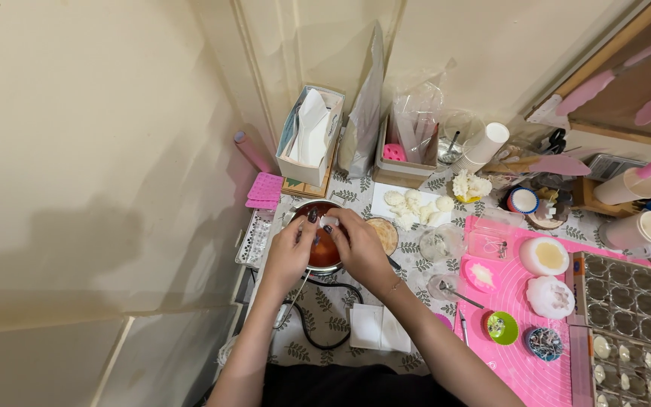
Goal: Adding fragrance oil to a pot of melted wax and stirring it at a production workbench.
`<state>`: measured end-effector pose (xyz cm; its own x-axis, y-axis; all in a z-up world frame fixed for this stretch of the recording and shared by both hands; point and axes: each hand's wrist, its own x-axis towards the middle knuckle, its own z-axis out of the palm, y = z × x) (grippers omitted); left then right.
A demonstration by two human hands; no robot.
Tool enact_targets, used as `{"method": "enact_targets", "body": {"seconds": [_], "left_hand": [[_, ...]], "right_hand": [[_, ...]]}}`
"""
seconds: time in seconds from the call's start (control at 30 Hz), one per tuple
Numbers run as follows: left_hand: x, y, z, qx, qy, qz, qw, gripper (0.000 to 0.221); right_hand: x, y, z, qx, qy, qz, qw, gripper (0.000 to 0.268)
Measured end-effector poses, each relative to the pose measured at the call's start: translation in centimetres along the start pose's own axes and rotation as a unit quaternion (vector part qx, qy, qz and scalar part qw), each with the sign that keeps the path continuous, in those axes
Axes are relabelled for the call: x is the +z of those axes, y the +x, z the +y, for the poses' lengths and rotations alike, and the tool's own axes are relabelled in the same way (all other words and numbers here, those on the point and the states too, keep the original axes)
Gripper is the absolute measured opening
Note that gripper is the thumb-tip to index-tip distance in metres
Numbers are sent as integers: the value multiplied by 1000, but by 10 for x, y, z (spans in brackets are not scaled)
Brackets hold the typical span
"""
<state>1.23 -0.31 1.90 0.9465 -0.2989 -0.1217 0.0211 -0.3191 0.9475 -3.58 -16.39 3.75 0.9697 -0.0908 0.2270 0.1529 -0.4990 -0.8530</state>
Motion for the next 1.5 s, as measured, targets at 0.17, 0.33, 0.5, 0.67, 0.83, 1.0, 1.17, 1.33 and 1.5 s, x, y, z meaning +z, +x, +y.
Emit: {"method": "enact_targets", "body": {"seconds": [0.17,0.33,0.5,0.67,0.83,1.0,1.17,1.33,1.5], "left_hand": [[-4,4,-2,-37,64,-21,997,37],[-7,5,-4,-75,100,-49,991,39],[-4,5,-11,-36,-35,-46,998,45],[2,2,-3,-51,42,-45,997,46],[12,15,-22,-41,-10,-3,999,44],[21,19,-32,-193,-204,-58,958,32],[37,17,-29,-215,-298,-77,927,33],[34,12,-17,-285,-414,-87,860,28],[14,7,-12,-233,-206,-43,950,35]], "right_hand": [[-1,-7,0,-85,-104,8,991,19],[5,-10,10,-119,-105,23,987,17],[8,-10,22,137,83,-45,986,22],[19,-13,56,266,297,-57,915,28],[17,-7,52,261,379,-68,885,24],[12,-13,55,227,384,-61,893,18],[10,-14,85,232,510,-61,826,16],[1,-4,85,296,581,-66,755,16],[-15,19,37,245,238,-189,920,27]]}}
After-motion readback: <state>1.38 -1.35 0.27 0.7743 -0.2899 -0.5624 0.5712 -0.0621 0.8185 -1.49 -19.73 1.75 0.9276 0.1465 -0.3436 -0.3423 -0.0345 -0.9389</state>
